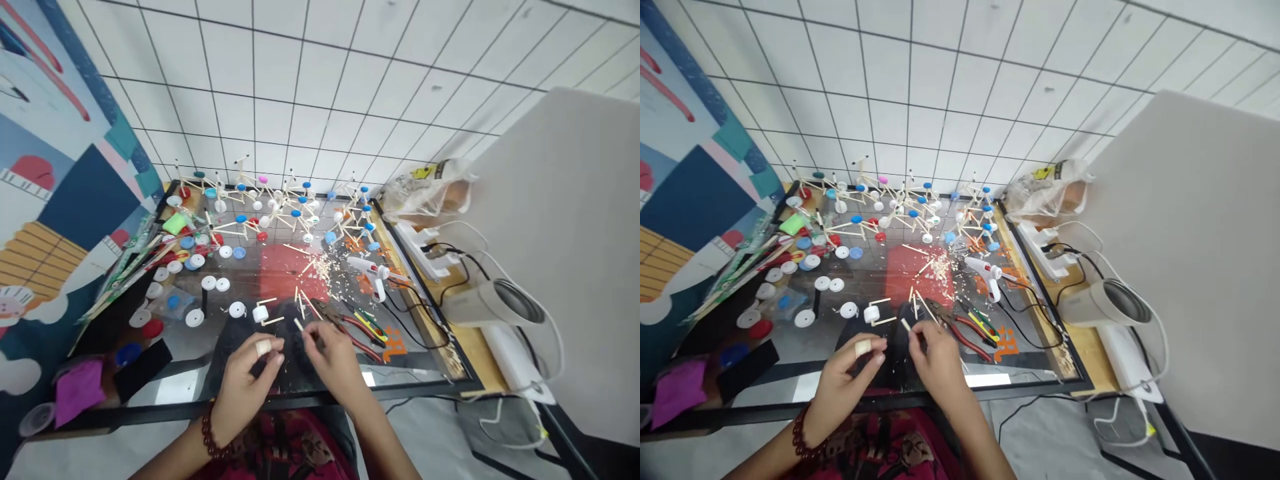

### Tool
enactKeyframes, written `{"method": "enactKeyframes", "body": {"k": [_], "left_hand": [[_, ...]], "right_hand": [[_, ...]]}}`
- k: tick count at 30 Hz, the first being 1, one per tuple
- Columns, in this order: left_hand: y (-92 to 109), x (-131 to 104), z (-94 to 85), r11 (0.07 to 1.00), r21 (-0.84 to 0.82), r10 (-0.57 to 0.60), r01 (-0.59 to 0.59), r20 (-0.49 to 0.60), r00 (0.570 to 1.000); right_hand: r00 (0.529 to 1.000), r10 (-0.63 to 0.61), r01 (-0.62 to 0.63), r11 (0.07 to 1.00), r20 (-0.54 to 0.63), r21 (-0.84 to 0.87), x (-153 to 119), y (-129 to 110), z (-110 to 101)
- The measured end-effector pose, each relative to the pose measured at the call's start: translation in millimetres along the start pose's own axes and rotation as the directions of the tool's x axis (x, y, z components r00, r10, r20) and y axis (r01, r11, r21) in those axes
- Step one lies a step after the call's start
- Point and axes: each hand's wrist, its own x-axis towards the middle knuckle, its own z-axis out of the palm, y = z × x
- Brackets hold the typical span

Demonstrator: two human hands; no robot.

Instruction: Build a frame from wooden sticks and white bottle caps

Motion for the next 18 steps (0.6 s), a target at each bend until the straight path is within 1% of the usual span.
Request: {"method": "enactKeyframes", "body": {"k": [1, 2, 4, 6, 7, 10, 12, 13, 15, 17, 18], "left_hand": [[-1.3, 2.9, 1.7, 0.992, -0.092, -0.093, 0.091, -0.022, 0.995], [-2.7, 5.6, 2.6, 0.97, -0.18, -0.17, 0.163, -0.026, 0.985], [-5.5, 9.5, 2.5, 0.917, -0.31, -0.264, 0.251, 0.002, 0.965], [-8.1, 11.4, 0.2, 0.88, -0.369, -0.306, 0.299, 0.042, 0.951], [-9.1, 11.9, -1.5, 0.865, -0.388, -0.321, 0.318, 0.06, 0.945], [-10.2, 13.4, -6.8, 0.818, -0.431, -0.372, 0.381, 0.108, 0.922], [-9.8, 15.1, -9.8, 0.807, -0.43, -0.392, 0.404, 0.119, 0.912], [-9.6, 16.2, -11.5, 0.821, -0.408, -0.385, 0.398, 0.118, 0.915], [-9.6, 18.9, -16.0, 0.894, -0.301, -0.315, 0.333, 0.106, 0.943], [-11.1, 22.5, -22.9, 0.975, -0.114, -0.182, 0.188, 0.064, 0.981], [-12.5, 24.7, -27.1, 0.995, 0.004, -0.1, 0.099, 0.026, 0.995]], "right_hand": [[1.0, -0.027, 0.026, 0.992, 0.007, 0.127, -4.3, -7.8, 1.0], [0.999, -0.051, 0.049, 0.976, 0.002, 0.214, -8.8, -15.4, 2.6], [0.993, -0.104, 0.116, 0.952, -0.059, 0.283, -16.2, -27.4, 6.3], [0.982, -0.148, 0.177, 0.937, -0.115, 0.301, -19.6, -33.8, 9.1], [0.978, -0.169, 0.199, 0.928, -0.119, 0.314, -19.8, -35.1, 9.7], [0.973, -0.219, 0.23, 0.899, -0.072, 0.373, -17.5, -35.5, 9.9], [0.973, -0.215, 0.232, 0.894, -0.088, 0.383, -16.1, -34.6, 10.7], [0.973, -0.201, 0.228, 0.897, -0.11, 0.378, -15.6, -33.6, 11.6], [0.972, -0.172, 0.218, 0.914, -0.16, 0.342, -14.1, -29.7, 13.6], [0.971, -0.147, 0.191, 0.952, -0.191, 0.239, -10.2, -22.8, 14.9], [0.97, -0.134, 0.167, 0.973, -0.205, 0.157, -6.9, -18.5, 15.5]]}}
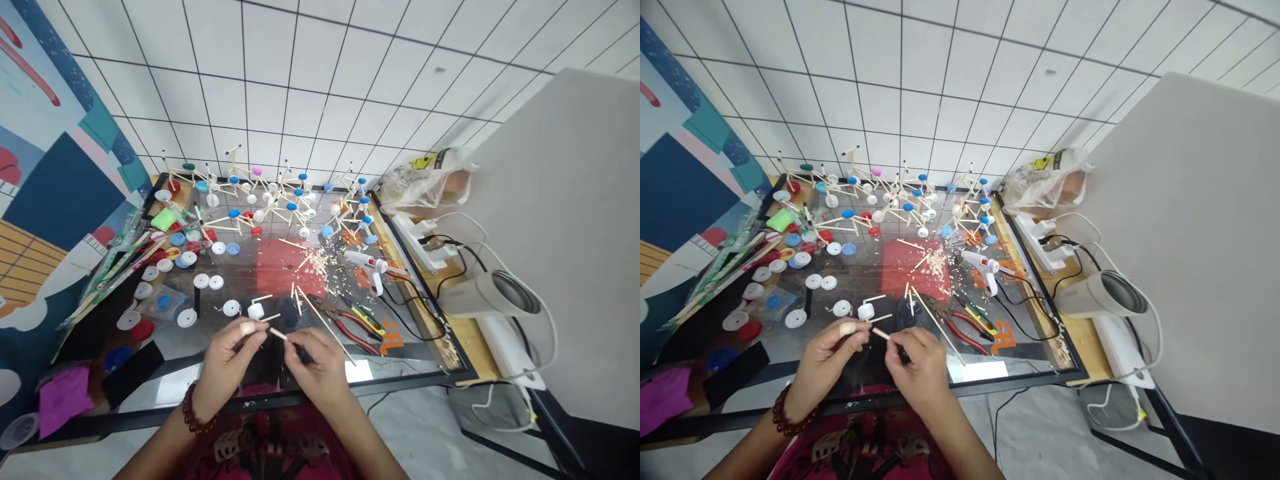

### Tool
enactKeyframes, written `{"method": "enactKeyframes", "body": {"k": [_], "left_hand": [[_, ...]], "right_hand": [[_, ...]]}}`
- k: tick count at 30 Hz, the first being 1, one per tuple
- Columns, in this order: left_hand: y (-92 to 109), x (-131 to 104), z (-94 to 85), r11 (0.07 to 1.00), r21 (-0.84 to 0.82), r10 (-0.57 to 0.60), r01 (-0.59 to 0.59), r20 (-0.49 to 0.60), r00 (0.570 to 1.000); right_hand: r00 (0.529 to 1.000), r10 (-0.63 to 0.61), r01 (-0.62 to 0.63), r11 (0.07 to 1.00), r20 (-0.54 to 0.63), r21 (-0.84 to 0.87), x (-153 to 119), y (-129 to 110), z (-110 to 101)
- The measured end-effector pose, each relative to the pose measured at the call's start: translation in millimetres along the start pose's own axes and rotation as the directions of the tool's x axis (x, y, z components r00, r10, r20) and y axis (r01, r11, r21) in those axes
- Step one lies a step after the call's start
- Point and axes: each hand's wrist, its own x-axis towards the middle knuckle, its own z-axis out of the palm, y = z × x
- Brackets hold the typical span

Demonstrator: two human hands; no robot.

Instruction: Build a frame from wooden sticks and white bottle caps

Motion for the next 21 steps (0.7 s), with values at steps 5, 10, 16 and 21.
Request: {"method": "enactKeyframes", "body": {"k": [5, 10, 16, 21], "left_hand": [[-9.0, 16.0, -16.4, 0.835, 0.502, 0.292, -0.224, -0.061, 0.954], [-18.0, 24.9, -11.7, 0.764, 0.594, 0.235, -0.252, 0.107, 0.966], [-27.6, 23.2, -6.0, 0.669, 0.673, 0.293, -0.316, 0.152, 0.944], [-30.4, 27.0, -3.8, 0.657, 0.692, 0.241, -0.3, 0.183, 0.953]], "right_hand": [[0.998, 0.054, -0.06, 0.892, -0.027, -0.449, 19.1, 22.4, 8.7], [0.983, 0.129, -0.04, 0.851, 0.134, -0.524, 32.5, 28.6, 14.2], [0.943, 0.048, 0.109, 0.89, 0.328, -0.443, 47.4, 33.3, -7.3], [0.909, 0.019, 0.156, 0.911, 0.416, -0.382, 58.7, 40.5, -3.5]]}}
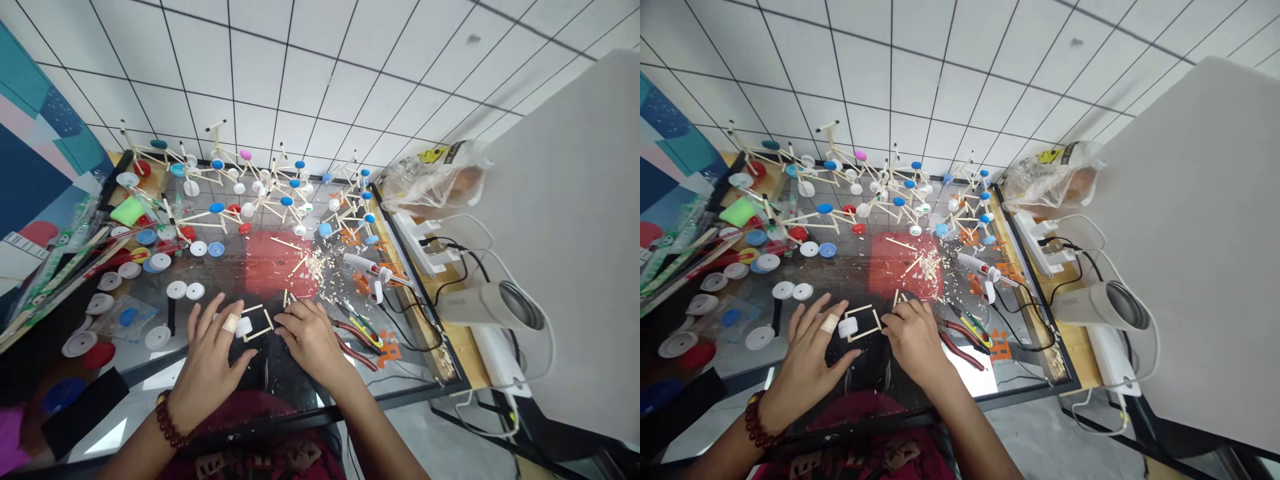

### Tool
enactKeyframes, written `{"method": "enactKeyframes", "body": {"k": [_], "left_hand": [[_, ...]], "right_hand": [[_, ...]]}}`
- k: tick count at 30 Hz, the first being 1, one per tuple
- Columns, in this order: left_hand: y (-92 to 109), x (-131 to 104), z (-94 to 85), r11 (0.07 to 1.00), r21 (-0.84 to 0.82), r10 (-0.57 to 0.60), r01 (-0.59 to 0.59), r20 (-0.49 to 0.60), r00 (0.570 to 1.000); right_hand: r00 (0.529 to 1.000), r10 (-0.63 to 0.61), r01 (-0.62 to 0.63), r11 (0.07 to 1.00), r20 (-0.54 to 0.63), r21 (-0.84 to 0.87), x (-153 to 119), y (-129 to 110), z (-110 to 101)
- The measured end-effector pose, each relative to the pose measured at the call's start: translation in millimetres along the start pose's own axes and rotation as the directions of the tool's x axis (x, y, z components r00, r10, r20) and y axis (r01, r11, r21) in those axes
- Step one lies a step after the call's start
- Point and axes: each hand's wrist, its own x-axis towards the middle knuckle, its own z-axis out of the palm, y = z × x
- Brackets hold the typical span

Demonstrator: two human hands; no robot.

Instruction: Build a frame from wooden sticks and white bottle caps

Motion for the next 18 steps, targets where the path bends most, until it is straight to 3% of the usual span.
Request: {"method": "enactKeyframes", "body": {"k": [7, 18], "left_hand": [[-2.1, 4.1, 7.3, 0.998, -0.041, -0.041, 0.044, 0.073, 0.996], [-0.3, 6.5, 5.0, 0.995, -0.07, -0.069, 0.076, 0.096, 0.993]], "right_hand": [[1.0, 0.03, -0.03, 0.998, -0.009, 0.048, 6.4, 4.8, 7.3], [0.997, 0.024, -0.016, 0.993, -0.07, 0.117, 6.3, 5.7, 9.8]]}}
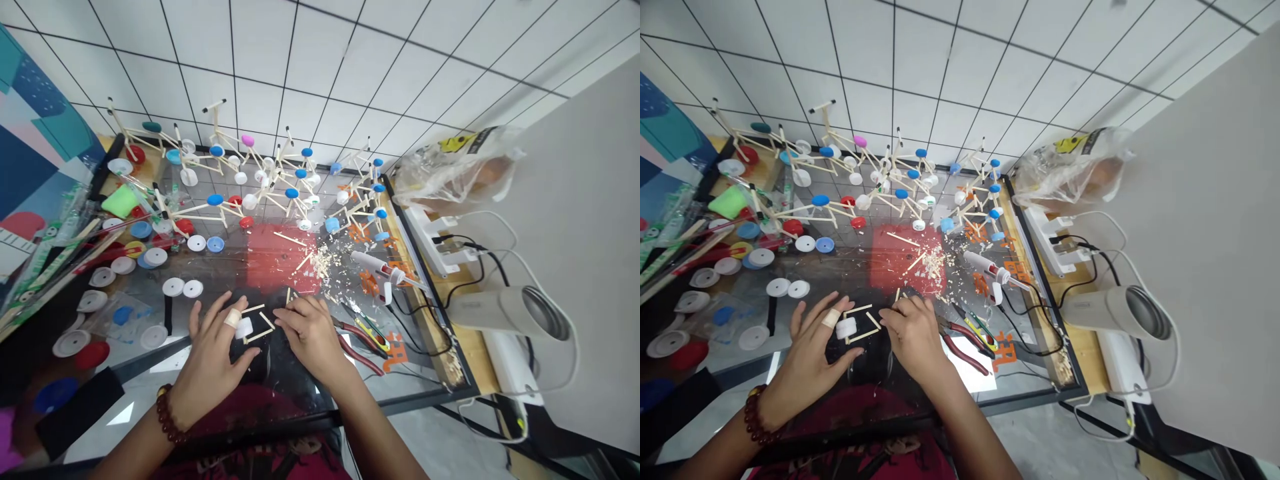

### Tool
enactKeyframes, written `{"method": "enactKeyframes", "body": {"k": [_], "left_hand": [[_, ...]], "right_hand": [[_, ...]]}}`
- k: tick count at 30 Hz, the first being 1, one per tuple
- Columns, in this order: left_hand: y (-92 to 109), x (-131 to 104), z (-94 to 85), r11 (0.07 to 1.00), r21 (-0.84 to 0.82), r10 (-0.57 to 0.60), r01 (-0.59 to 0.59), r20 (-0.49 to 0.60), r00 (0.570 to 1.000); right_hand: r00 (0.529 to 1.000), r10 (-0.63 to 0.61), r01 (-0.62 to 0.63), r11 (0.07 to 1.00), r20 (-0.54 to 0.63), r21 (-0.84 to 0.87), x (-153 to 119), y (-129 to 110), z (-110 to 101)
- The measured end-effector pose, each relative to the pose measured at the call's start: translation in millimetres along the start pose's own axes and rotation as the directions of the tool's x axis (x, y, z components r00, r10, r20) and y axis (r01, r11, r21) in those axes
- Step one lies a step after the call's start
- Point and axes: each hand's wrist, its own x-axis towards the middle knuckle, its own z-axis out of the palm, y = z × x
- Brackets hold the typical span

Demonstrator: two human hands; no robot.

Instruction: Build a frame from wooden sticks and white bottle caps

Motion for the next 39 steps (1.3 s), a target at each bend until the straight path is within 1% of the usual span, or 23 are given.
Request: {"method": "enactKeyframes", "body": {"k": [3, 6, 8, 13, 16, 18, 20, 24, 26, 32, 39], "left_hand": [[-0.8, 0.0, 0.4, 1.0, 0.001, -0.004, 0.004, -0.002, 1.0], [-1.3, -0.4, 1.2, 1.0, 0.006, 0.002, -0.002, -0.001, 1.0], [-1.3, -0.6, 1.8, 1.0, 0.01, 0.003, -0.003, 0.001, 1.0], [-0.6, -0.5, 2.4, 1.0, 0.01, 0.001, -0.001, 0.003, 1.0], [-0.4, -0.4, 1.8, 1.0, 0.012, 0.002, -0.002, 0.008, 1.0], [-0.3, -0.6, 1.2, 1.0, 0.016, -0.003, 0.003, 0.011, 1.0], [0.0, -0.9, 0.4, 1.0, 0.016, -0.012, 0.012, 0.013, 1.0], [1.2, -1.0, -1.0, 1.0, 0.022, -0.02, 0.02, 0.002, 1.0], [1.5, -0.5, -1.1, 1.0, 0.024, -0.018, 0.018, -0.009, 1.0], [1.7, 0.9, -0.2, 1.0, 0.01, -0.016, 0.016, -0.015, 1.0], [1.6, 0.4, 0.1, 1.0, 0.022, -0.019, 0.019, -0.008, 1.0]], "right_hand": [[1.0, 0.006, -0.005, 0.999, -0.021, 0.054, -2.5, -2.0, -2.9], [1.0, 0.022, -0.023, 0.995, 0.002, 0.093, 0.5, -6.3, -1.5], [0.998, 0.061, -0.063, 0.996, 0.034, 0.056, 6.3, -9.8, 1.2], [0.966, 0.217, -0.195, 0.968, 0.137, -0.158, 25.0, -20.1, 1.9], [0.94, 0.276, -0.243, 0.954, 0.203, -0.174, 31.0, -24.9, -4.3], [0.932, 0.292, -0.261, 0.952, 0.217, -0.159, 30.5, -24.6, -9.7], [0.943, 0.26, -0.236, 0.963, 0.209, -0.132, 26.9, -20.6, -14.9], [0.976, 0.068, -0.055, 0.996, 0.209, -0.064, 17.2, -6.6, -19.6], [0.98, 0.014, -0.004, 0.999, 0.199, -0.047, 14.6, -1.0, -18.2], [0.983, -0.013, 0.015, 1.0, 0.185, -0.011, 14.8, 3.0, -10.7], [0.989, 0.012, -0.015, 1.0, 0.149, 0.018, 15.6, 1.9, -8.3]]}}
